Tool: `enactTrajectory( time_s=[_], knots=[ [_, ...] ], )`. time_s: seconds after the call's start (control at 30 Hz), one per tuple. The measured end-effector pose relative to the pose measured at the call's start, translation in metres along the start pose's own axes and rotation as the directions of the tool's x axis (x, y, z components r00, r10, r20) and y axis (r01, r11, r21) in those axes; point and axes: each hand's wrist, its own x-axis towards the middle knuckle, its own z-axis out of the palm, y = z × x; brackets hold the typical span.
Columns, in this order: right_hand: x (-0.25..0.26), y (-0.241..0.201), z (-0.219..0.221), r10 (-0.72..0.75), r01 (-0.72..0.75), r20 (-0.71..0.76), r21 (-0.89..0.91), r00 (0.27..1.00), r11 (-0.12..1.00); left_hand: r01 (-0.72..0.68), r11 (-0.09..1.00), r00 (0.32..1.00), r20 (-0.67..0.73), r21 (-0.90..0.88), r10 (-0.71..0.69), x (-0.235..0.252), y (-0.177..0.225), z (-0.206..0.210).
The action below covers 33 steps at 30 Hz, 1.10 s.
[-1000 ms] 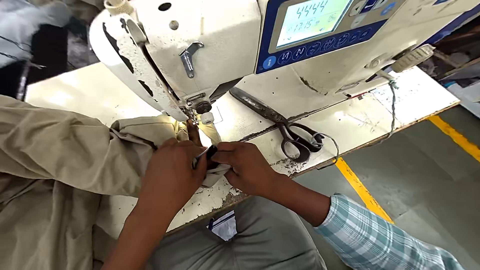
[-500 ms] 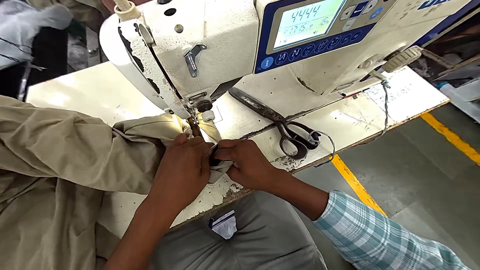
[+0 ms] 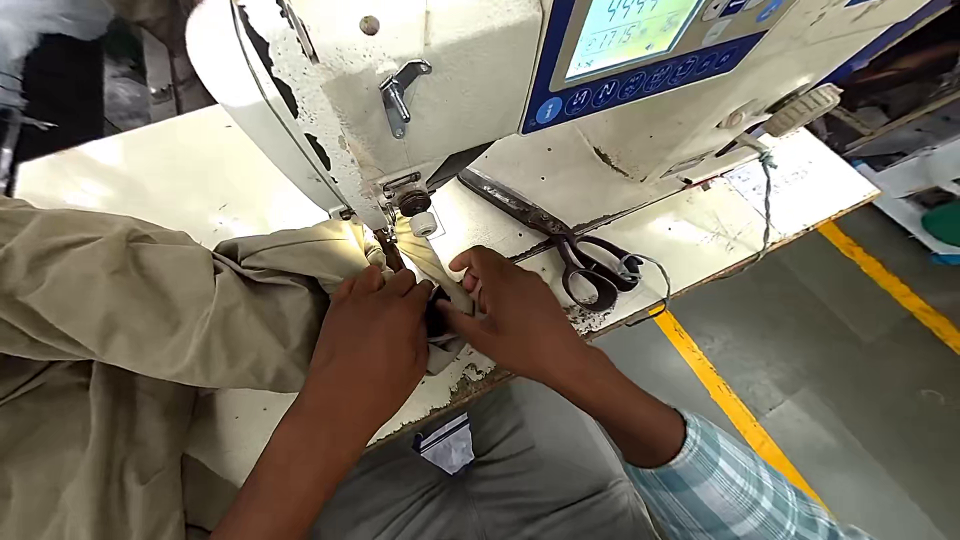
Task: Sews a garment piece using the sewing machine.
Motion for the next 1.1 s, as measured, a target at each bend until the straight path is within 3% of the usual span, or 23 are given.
enactTrajectory(
  time_s=[0.17, 0.27, 0.33, 0.4, 0.6, 0.73, 0.8, 0.9, 1.1],
  knots=[
    [0.006, -0.011, -0.009, -0.139, 0.141, -0.076, 0.012, 0.987, 0.99, 0.014, 1.0, 1.0, -0.023, 0.017, -0.014, -0.002, 0.004, 0.0],
    [0.006, -0.018, -0.014, -0.245, 0.247, 0.054, -0.016, 0.968, 0.969, -0.022, 1.0, 0.999, -0.034, -0.008, 0.021, -0.002, 0.0, 0.002],
    [0.02, -0.009, -0.025, -0.218, 0.213, 0.158, 0.045, 0.963, 0.976, -0.041, 0.999, 0.999, -0.022, -0.016, 0.04, -0.002, -0.004, 0.002],
    [0.046, 0.003, -0.028, -0.152, 0.141, 0.14, 0.086, 0.978, 0.986, -0.051, 0.999, 0.999, -0.019, -0.015, 0.05, 0.0, -0.005, 0.001],
    [0.11, 0.001, 0.003, 0.002, 0.005, 0.121, -0.059, 0.993, 0.998, -0.054, 0.998, 0.999, -0.001, -0.016, 0.054, 0.003, -0.005, 0.0],
    [0.094, 0.0, -0.013, -0.088, 0.086, 0.087, 0.025, 0.992, 0.996, -0.015, 1.0, 0.998, -0.056, -0.011, 0.014, 0.0, -0.005, 0.001],
    [0.075, -0.004, -0.026, -0.136, 0.131, 0.159, 0.041, 0.978, 0.991, 0.005, 1.0, 0.998, -0.066, -0.017, -0.006, -0.003, -0.006, 0.003],
    [0.054, -0.016, -0.039, -0.09, 0.117, 0.333, -0.062, 0.939, 0.991, -0.007, 0.999, 0.998, -0.065, -0.033, 0.005, -0.004, -0.005, 0.004],
    [0.067, -0.02, -0.047, -0.042, 0.089, 0.39, -0.104, 0.92, 0.991, -0.008, 1.0, 0.997, -0.075, -0.021, 0.007, -0.004, -0.005, 0.005]
  ],
)
